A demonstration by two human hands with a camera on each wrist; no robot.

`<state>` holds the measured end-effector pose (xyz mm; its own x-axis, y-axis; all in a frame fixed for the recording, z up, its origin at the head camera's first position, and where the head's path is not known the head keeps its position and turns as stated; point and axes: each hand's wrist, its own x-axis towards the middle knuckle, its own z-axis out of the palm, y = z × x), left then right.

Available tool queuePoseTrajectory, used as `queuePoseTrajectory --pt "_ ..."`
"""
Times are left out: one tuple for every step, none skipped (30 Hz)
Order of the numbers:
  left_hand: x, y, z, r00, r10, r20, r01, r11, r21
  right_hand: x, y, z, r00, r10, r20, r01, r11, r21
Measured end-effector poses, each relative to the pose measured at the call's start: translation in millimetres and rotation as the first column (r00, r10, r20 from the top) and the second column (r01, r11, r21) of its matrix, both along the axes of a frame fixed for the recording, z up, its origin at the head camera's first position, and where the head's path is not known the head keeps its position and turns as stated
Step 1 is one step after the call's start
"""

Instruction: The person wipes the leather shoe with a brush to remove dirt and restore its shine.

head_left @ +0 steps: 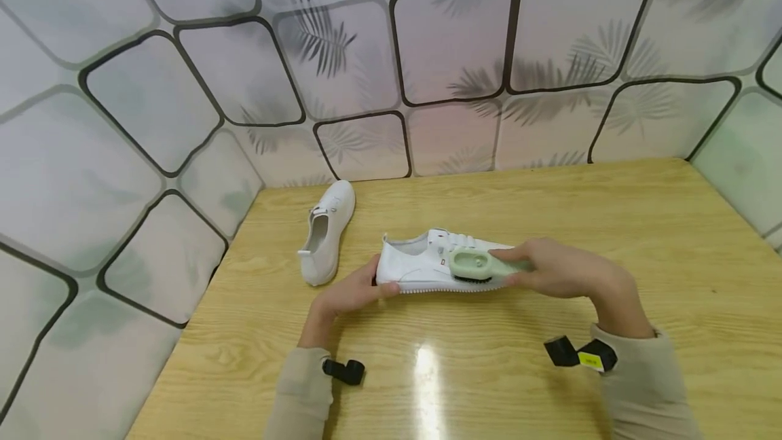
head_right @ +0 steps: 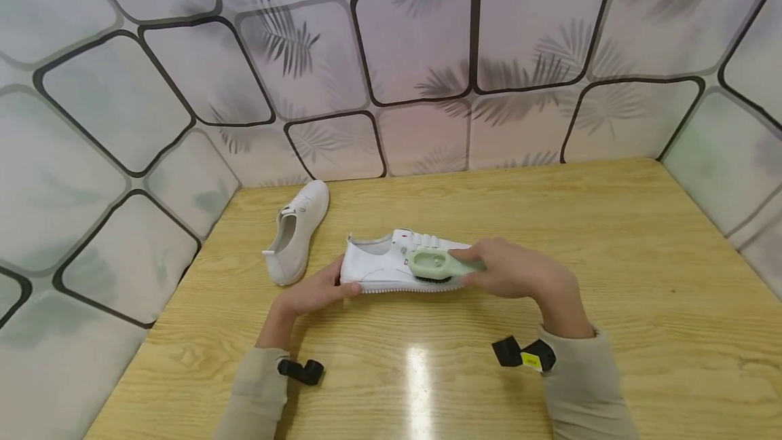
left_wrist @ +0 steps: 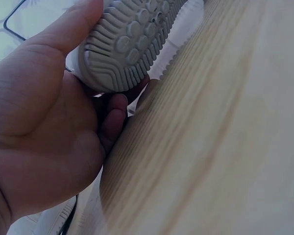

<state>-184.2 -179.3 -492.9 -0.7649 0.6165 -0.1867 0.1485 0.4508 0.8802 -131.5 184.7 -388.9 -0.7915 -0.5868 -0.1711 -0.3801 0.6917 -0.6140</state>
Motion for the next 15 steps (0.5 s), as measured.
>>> queuePoseTrajectory --pt "0.0 -0.3 0.6 1.000 -0.001 -0.003 0.001 1.000 0.000 0.4 1 -0.1 1.000 -0.005 -0.001 0.005 1.000 -0.005" --pt "0.0 -0.6 1.2 1.000 -0.002 -0.002 0.002 1.000 0.003 0.4 1 -0.5 1.000 -0.008 -0.010 0.008 1.000 -0.002" --pt "0.0 -0.8 1.6 1.000 0.000 0.000 0.000 1.000 0.006 0.2 1 -0.8 1.000 -0.015 -0.017 0.015 1.000 0.002" --pt "0.1 -1.0 2.0 1.000 0.001 0.005 -0.001 1.000 0.010 -0.3 -1 -1.4 0.999 -0.019 -0.026 0.019 1.000 0.011" --pt "0.1 -1.1 2.2 1.000 0.002 0.011 -0.002 1.000 0.014 -1.1 -3 -1.9 0.999 -0.020 -0.030 0.020 1.000 0.023" --pt "0.1 -1.2 2.0 1.000 0.001 0.014 -0.001 1.000 0.017 -1.9 -6 -2.6 0.999 -0.015 -0.035 0.017 0.999 0.037" --pt "0.1 -1.2 1.8 1.000 -0.001 0.010 0.001 1.000 0.014 -2.7 -8 -3.2 0.999 -0.008 -0.037 0.010 0.999 0.052" --pt "0.0 -1.0 1.5 1.000 -0.006 0.004 0.006 1.000 0.010 -3.3 -10 -3.7 0.999 0.002 -0.033 0.000 0.998 0.066" --pt "-0.1 -0.8 0.9 1.000 -0.015 0.000 0.015 1.000 0.012 -3.5 -12 -3.6 1.000 0.007 -0.024 -0.005 0.997 0.080" --pt "-0.1 -0.5 0.4 1.000 -0.027 -0.003 0.027 1.000 0.015 -3.6 -12 -3.7 1.000 0.016 -0.013 -0.015 0.996 0.087" --pt "0.0 0.1 0.4 0.999 -0.039 -0.009 0.039 0.999 0.015 -3.5 -12 -3.6 1.000 0.025 -0.002 -0.024 0.996 0.090" --pt "0.1 0.6 0.6 0.999 -0.050 -0.012 0.051 0.999 0.017 -3.3 -11 -3.6 0.999 0.033 0.006 -0.033 0.995 0.089" --pt "0.2 0.8 0.7 0.998 -0.059 -0.015 0.059 0.998 0.017 -3.1 -9 -3.4 0.999 0.033 0.017 -0.035 0.996 0.084" --pt "0.1 0.8 0.7 0.998 -0.067 -0.014 0.068 0.997 0.022 -2.9 -7 -3.3 0.999 0.029 0.026 -0.031 0.997 0.075" --pt "0.0 0.7 0.9 0.997 -0.071 -0.009 0.071 0.997 0.028 -2.7 -6 -3.2 0.999 0.022 0.033 -0.024 0.997 0.067"
